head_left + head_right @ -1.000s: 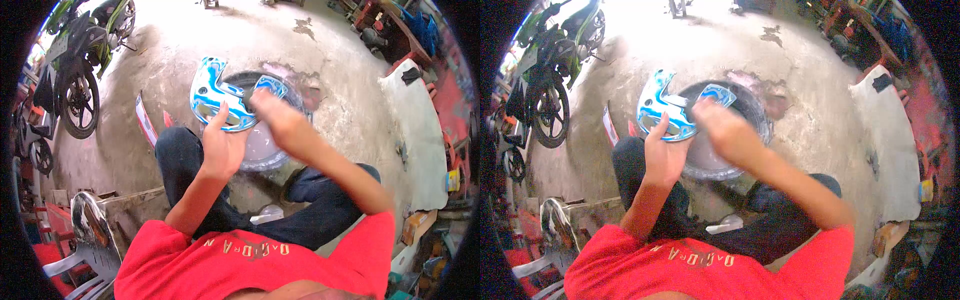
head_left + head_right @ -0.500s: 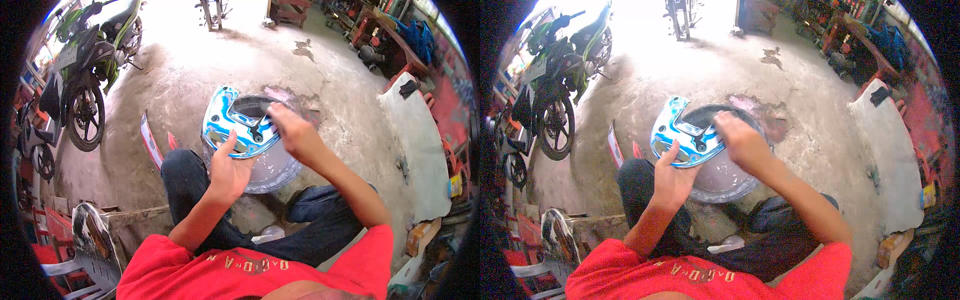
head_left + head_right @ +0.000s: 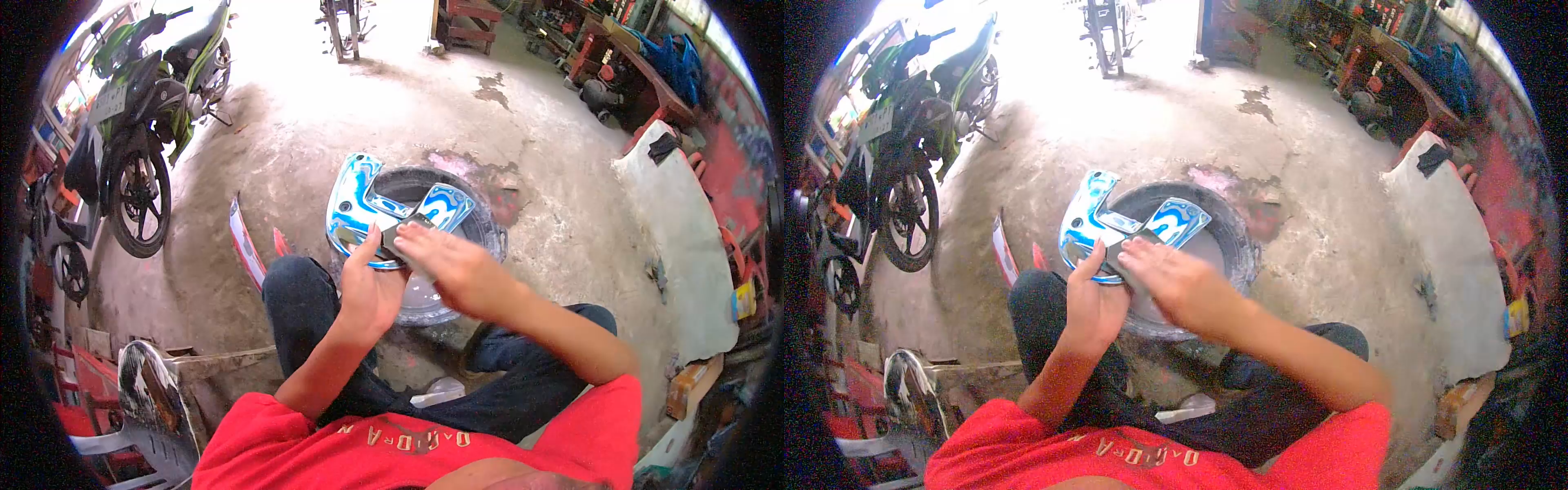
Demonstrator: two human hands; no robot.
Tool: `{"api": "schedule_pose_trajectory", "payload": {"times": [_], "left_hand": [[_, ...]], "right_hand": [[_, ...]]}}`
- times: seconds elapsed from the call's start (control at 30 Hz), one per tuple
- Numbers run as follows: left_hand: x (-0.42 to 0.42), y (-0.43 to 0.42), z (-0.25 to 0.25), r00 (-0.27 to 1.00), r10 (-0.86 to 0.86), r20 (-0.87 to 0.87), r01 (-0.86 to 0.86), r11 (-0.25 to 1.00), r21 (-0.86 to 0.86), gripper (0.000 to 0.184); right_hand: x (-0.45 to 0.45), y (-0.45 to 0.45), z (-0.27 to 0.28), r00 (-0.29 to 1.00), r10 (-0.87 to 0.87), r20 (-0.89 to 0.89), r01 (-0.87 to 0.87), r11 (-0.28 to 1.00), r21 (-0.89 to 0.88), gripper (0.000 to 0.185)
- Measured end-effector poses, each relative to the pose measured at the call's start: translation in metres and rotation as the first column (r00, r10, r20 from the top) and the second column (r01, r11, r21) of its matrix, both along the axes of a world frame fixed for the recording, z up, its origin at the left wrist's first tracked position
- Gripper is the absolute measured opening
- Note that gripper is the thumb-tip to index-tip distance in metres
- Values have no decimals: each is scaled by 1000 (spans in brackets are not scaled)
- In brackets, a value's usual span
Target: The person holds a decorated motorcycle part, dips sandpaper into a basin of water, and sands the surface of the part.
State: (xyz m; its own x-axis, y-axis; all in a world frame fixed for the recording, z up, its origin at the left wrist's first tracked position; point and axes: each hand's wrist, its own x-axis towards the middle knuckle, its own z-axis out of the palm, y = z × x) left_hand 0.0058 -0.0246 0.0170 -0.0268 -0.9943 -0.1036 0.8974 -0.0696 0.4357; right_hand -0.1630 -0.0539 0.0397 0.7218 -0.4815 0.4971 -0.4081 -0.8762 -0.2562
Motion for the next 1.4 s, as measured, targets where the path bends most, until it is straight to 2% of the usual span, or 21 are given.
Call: {"api": "schedule_pose_trajectory", "payload": {"times": [0.03, 0.1, 0.13, 0.23, 0.27, 0.37, 0.4, 0.5, 0.57, 0.63, 0.7, 0.73, 0.87, 0.97, 1.0, 1.03, 1.1, 1.2, 1.3, 1.33, 1.4], "left_hand": [[-1, 1, 5, 1000, 2, -11, -2, 1000, 1, 38], [-5, 3, 15, 999, 9, -43, -9, 1000, 5, 40], [-5, 4, 15, 999, 4, -45, -5, 1000, -4, 41], [-3, 2, 8, 1000, 11, -26, -10, 999, 31, 35], [-1, -2, -8, 998, 44, -53, -39, 995, 96, 36], [-1, 2, 7, 998, 4, -65, -1, 999, 42, 36], [-4, 3, 13, 999, 18, -50, -16, 999, 36, 37], [-3, 2, 8, 998, 25, -53, -22, 998, 59, 38], [1, -2, -4, 996, 2, -92, 3, 998, 60, 39], [4, 0, -4, 996, -4, -85, 9, 998, 58, 38], [-3, 2, 10, 998, 8, -55, -5, 999, 38, 36], [-3, 3, 13, 999, 5, -45, -3, 999, 37, 35], [-1, 1, 1, 999, 7, -35, -6, 999, 36, 36], [-1, 3, 8, 999, -13, -35, 14, 1000, 23, 36], [-4, 4, 13, 1000, 15, -22, -14, 999, 38, 37], [-4, 5, 11, 999, 11, -33, -10, 999, 46, 37], [-4, 2, 7, 998, 4, -58, -2, 999, 46, 37], [-2, -1, 4, 999, -9, -47, 11, 999, 41, 36], [-5, 5, 12, 1000, 24, -10, -23, 997, 68, 36], [-5, 5, 13, 1000, 19, -13, -18, 998, 59, 37], [-4, 2, 11, 1000, 10, -23, -9, 999, 36, 38]], "right_hand": [[-7, -13, -5, 1000, -15, 20, 15, 1000, 6, 53], [-18, -39, -7, 968, -249, 18, 248, 968, 46, 51], [-21, -44, -8, 954, -300, -16, 300, 953, 33, 49], [-2, -8, -6, 997, -82, 2, 82, 996, -35, 47], [3, 7, 5, 999, 17, -31, -17, 1000, -18, 46], [-13, -28, -14, 998, -64, 5, 64, 998, -17, 48], [-20, -40, -14, 977, -211, 13, 210, 975, 73, 47], [-18, -39, -27, 983, -175, 57, 174, 984, 28, 47], [1, 0, 1, 1000, -19, 16, 18, 1000, 19, 51], [-3, -8, -3, 998, 47, 50, -49, 998, 40, 51], [-15, -33, -9, 984, -178, 33, 174, 979, 104, 50], [-17, -42, -10, 960, -278, 19, 276, 958, 79, 50], [0, -3, -7, 999, -29, 39, 29, 1000, 8, 48], [-10, -23, -8, 998, -26, 51, 24, 999, 37, 49], [-15, -36, -10, 986, -150, 71, 140, 981, 138, 51], [-17, -45, -13, 966, -251, 59, 244, 964, 106, 51], [-12, -30, -21, 981, -187, 56, 181, 979, 94, 46], [4, 5, 5, 998, 57, 6, -57, 998, 23, 42], [-15, -32, -7, 985, -166, 50, 157, 976, 150, 45], [-19, -42, -7, 963, -271, -3, 269, 954, 132, 48], [-11, -25, -14, 983, -181, 5, 181, 983, 30, 46]]}}
